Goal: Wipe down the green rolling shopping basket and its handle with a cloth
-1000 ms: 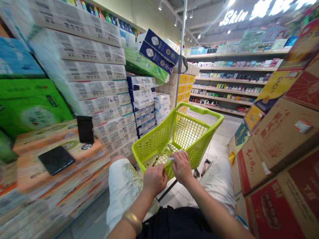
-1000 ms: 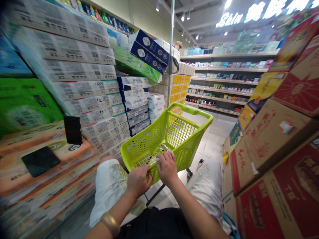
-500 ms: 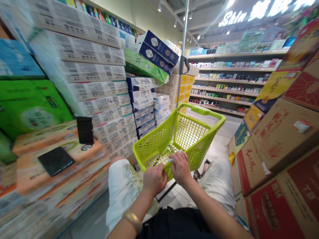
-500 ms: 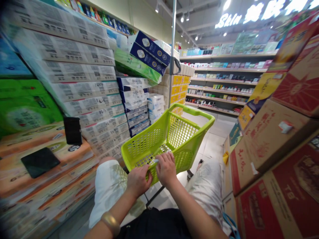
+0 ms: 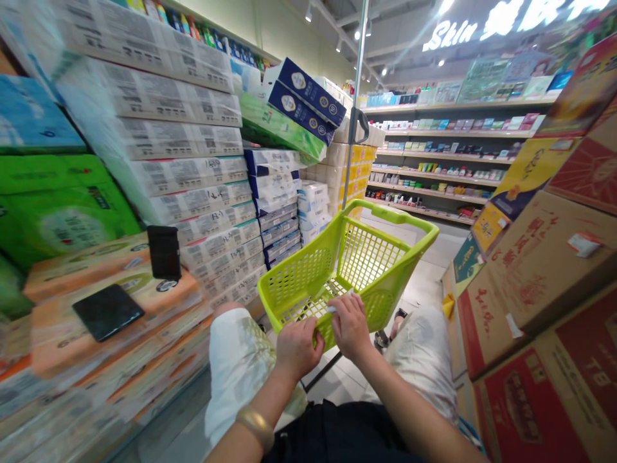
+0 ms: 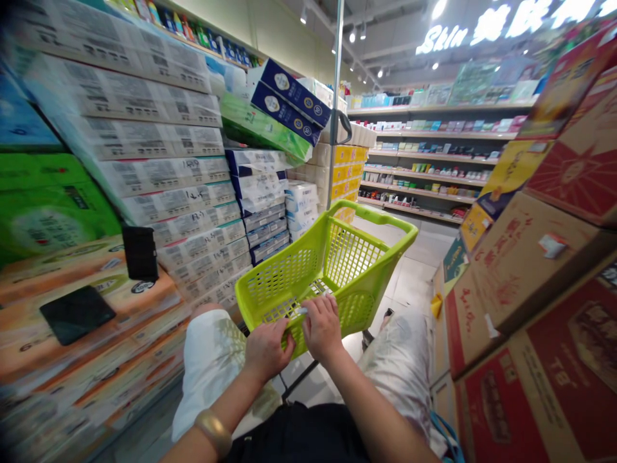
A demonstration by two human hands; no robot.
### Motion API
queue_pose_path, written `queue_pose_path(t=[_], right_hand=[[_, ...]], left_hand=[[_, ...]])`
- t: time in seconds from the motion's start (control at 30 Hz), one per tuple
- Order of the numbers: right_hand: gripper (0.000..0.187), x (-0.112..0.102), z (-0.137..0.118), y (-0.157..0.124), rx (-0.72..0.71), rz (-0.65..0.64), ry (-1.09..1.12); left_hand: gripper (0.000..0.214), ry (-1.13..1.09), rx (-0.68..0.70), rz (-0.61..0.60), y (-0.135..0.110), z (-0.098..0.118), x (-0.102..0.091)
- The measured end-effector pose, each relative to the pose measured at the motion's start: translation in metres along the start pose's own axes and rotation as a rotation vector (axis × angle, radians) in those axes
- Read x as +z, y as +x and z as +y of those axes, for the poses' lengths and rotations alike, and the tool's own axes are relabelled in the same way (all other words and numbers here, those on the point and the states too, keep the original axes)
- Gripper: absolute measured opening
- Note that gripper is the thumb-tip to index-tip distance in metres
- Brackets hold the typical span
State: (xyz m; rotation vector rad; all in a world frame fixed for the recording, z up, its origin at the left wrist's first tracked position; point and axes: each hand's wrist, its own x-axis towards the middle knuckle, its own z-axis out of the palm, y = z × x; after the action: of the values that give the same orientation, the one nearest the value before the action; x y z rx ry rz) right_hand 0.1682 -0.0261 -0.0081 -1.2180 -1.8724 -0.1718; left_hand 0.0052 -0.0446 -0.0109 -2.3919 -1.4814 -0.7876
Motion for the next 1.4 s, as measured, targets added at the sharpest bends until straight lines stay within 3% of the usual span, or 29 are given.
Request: queue_pose_path(t=[0.17, 0.3, 0.4, 0.53, 0.67, 0.8, 0.93, 1.07, 1.17, 1.27, 1.4], right_hand=[[0.028, -0.011, 0.011, 0.005, -0.107, -0.079, 0.043], [0.027, -0.014, 0.024, 0.01, -0.046, -0.002, 0.018], [0.027, -0.004, 0.01, 0.004, 0.009, 0.056, 0.025], [0.029, 0.005, -0.011, -0.004, -0.059, 0.003, 0.068], [0.03, -0.006, 0.008, 0.002, -0.132, -0.032, 0.035], [0.028, -0.01, 0.026, 0.007, -0.057, 0.049, -0.012], [0.027, 0.004, 0.003, -0.001, 0.016, 0.089, 0.005], [0.029, 0.007, -0.014, -0.006, -0.093, 0.004, 0.052], [0.027, -0.005, 0.005, 0.001, -0.173, -0.026, 0.019], [0.026, -0.016, 0.027, 0.007, -0.137, 0.014, -0.025], [0.026, -0.011, 0.021, 0.003, -0.036, 0.076, -0.021]], left_hand=[[0.009, 0.004, 0.039, 0.018, -0.002, -0.005, -0.002], [0.008, 0.016, 0.036, 0.035, -0.002, -0.004, 0.0], [0.006, 0.02, 0.029, 0.051, -0.001, -0.003, 0.002], [0.006, 0.014, 0.053, 0.066, -0.001, -0.006, 0.002], [0.007, 0.012, 0.071, 0.079, -0.003, -0.009, 0.0], [0.006, 0.009, 0.064, 0.085, -0.002, -0.007, 0.001], [0.006, 0.004, 0.043, 0.077, -0.001, -0.004, 0.002], [0.006, -0.019, 0.06, 0.056, -0.002, -0.006, 0.0], [0.009, -0.022, 0.071, 0.05, -0.003, -0.008, -0.002], [0.01, -0.023, 0.069, 0.056, -0.004, -0.006, -0.002], [0.009, -0.02, 0.047, 0.072, -0.004, -0.003, -0.001]])
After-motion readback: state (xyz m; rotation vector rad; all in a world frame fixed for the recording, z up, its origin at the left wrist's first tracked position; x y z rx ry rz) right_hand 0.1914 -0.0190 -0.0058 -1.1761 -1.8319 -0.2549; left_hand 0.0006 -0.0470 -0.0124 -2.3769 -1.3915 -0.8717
